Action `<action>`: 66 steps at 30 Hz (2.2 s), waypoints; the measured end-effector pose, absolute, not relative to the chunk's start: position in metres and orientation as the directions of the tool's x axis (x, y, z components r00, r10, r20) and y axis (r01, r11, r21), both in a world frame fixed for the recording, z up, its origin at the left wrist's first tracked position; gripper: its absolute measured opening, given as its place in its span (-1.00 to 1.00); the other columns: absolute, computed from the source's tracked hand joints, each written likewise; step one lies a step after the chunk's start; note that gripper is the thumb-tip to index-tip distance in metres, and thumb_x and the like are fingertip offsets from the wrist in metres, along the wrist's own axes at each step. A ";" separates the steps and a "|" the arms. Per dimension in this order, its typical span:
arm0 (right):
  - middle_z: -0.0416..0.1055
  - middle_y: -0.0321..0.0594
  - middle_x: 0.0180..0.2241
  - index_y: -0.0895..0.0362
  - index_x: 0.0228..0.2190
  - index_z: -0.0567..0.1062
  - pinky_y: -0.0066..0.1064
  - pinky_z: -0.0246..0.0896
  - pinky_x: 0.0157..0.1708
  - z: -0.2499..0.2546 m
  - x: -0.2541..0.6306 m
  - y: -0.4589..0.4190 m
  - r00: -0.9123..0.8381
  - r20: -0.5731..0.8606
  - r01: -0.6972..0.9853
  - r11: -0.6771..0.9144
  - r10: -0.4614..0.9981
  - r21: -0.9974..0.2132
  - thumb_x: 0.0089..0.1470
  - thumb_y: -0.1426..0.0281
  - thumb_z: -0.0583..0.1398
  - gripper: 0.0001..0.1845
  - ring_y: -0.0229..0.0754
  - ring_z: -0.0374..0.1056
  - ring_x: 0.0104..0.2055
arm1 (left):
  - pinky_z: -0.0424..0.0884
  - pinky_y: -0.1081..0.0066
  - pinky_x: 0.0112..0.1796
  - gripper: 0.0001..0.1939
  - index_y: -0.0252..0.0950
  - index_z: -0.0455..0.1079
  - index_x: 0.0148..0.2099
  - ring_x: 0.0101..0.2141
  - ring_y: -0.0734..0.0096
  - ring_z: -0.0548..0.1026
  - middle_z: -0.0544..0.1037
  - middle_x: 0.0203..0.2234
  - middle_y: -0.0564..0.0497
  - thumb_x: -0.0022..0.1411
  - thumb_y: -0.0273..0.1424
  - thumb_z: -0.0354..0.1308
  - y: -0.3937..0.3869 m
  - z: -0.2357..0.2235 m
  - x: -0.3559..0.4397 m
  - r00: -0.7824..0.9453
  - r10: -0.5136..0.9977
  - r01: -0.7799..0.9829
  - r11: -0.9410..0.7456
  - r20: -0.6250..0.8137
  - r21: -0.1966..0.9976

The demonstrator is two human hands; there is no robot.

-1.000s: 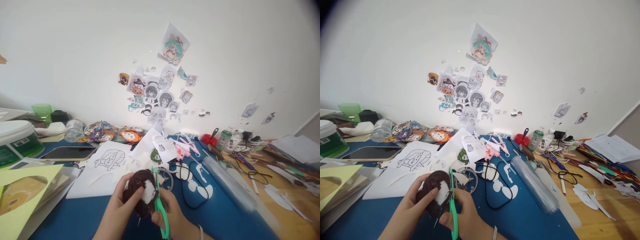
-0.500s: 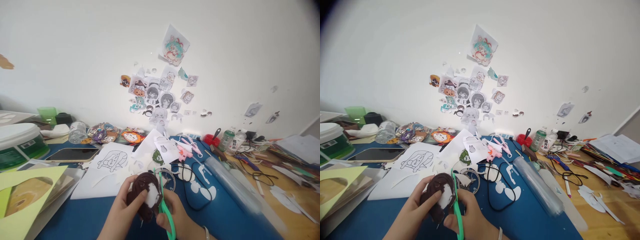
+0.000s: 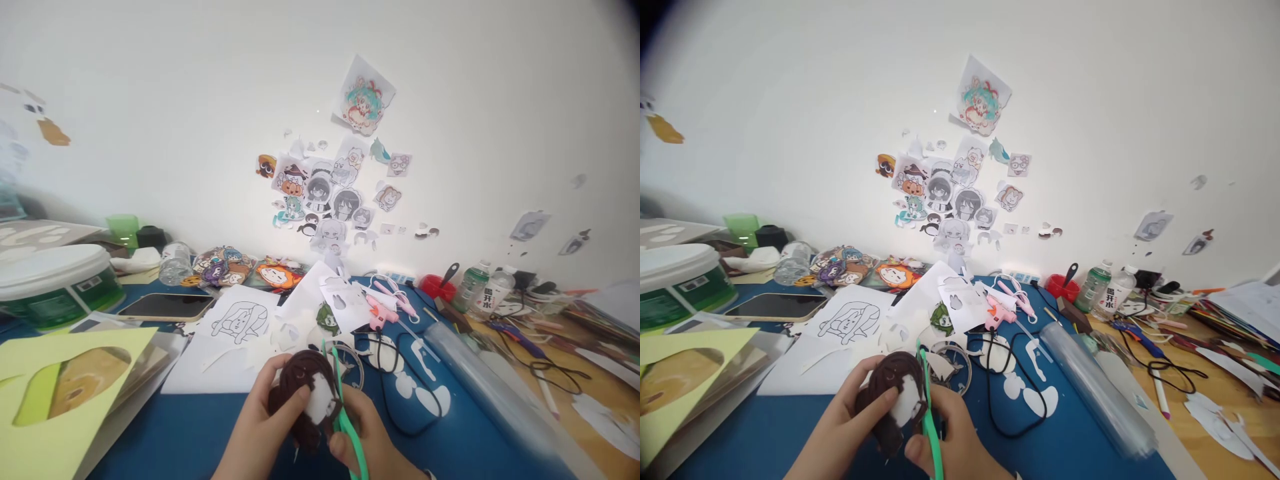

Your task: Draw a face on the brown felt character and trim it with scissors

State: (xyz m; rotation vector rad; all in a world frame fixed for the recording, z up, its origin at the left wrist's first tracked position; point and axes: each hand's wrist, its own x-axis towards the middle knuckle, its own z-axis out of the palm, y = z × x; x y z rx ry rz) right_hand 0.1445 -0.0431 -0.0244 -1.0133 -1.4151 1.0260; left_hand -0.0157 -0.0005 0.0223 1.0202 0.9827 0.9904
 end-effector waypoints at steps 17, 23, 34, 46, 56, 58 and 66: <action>0.41 -0.01 -0.25 0.16 -0.07 0.45 -0.23 0.31 -0.31 -0.043 0.140 -0.037 -0.036 0.252 0.025 0.253 0.967 -0.967 -0.20 -0.09 0.27 -0.25 0.02 0.35 -0.29 | 0.27 0.51 -0.54 -0.42 -0.16 0.12 -0.04 -0.51 0.44 0.35 0.47 -0.51 0.14 -0.05 -0.09 0.25 0.003 0.016 -0.015 0.273 0.951 -0.206 0.204 -0.144 0.957; 0.26 0.06 0.06 0.11 0.06 0.34 -0.07 0.17 0.02 -0.031 0.145 -0.048 -0.060 0.224 0.062 0.228 0.973 -0.972 -0.05 0.04 0.24 -0.31 0.19 0.19 0.09 | 0.32 0.50 -0.41 -0.44 -0.16 0.16 -0.04 -0.39 0.40 0.41 0.51 -0.41 0.10 -0.05 -0.11 0.25 -0.002 0.020 -0.017 0.267 0.951 -0.185 0.210 -0.157 0.960; 0.36 0.05 -0.05 0.16 0.00 0.39 -0.16 0.30 -0.13 -0.031 0.139 -0.045 -0.042 0.231 0.068 0.234 0.972 -0.970 -0.10 -0.04 0.24 -0.28 0.14 0.32 -0.06 | 0.29 0.52 -0.48 -0.53 -0.13 0.19 -0.03 -0.40 0.43 0.38 0.49 -0.39 0.10 0.04 -0.12 0.19 -0.005 0.024 -0.017 0.274 0.948 -0.147 0.205 -0.159 0.968; 0.34 -0.17 -0.52 0.22 -0.35 0.49 -0.43 0.22 -0.46 0.001 0.124 -0.041 -0.063 0.351 0.162 0.356 0.934 -0.920 -0.06 -0.15 0.12 -0.35 -0.21 0.21 -0.49 | 0.31 0.52 -0.57 -0.47 -0.13 0.16 0.00 -0.48 0.43 0.33 0.47 -0.47 0.11 0.01 -0.11 0.21 -0.006 0.022 -0.016 0.284 0.944 -0.185 0.224 -0.166 0.957; 0.33 -0.17 -0.46 0.19 -0.17 0.46 -0.42 0.22 -0.45 -0.013 0.136 -0.039 -0.067 0.326 0.131 0.332 0.943 -0.934 -0.06 -0.13 0.14 -0.33 -0.20 0.22 -0.46 | 0.32 0.57 -0.49 -0.50 -0.13 0.19 -0.04 -0.43 0.45 0.40 0.51 -0.46 0.12 0.00 -0.12 0.23 -0.001 0.024 -0.019 0.278 0.949 -0.188 0.208 -0.151 0.960; 0.34 -0.15 -0.43 0.19 -0.10 0.43 -0.38 0.24 -0.41 -0.018 0.139 -0.040 -0.083 0.322 0.134 0.331 0.943 -0.934 -0.04 -0.13 0.13 -0.30 -0.17 0.24 -0.44 | 0.30 0.57 -0.52 -0.52 -0.12 0.18 -0.04 -0.48 0.47 0.39 0.50 -0.49 0.14 0.02 -0.12 0.22 -0.001 0.025 -0.020 0.280 0.949 -0.182 0.198 -0.143 0.963; 0.37 -0.05 -0.33 0.18 -0.13 0.47 -0.29 0.28 -0.27 -0.022 0.139 -0.043 -0.062 0.340 0.176 0.346 0.938 -0.922 -0.10 -0.14 0.16 -0.28 0.01 0.30 -0.22 | 0.31 0.55 -0.49 -0.50 -0.11 0.16 -0.02 -0.45 0.45 0.39 0.49 -0.46 0.14 0.03 -0.09 0.20 -0.003 0.024 -0.018 0.337 0.928 -0.142 0.220 -0.162 0.965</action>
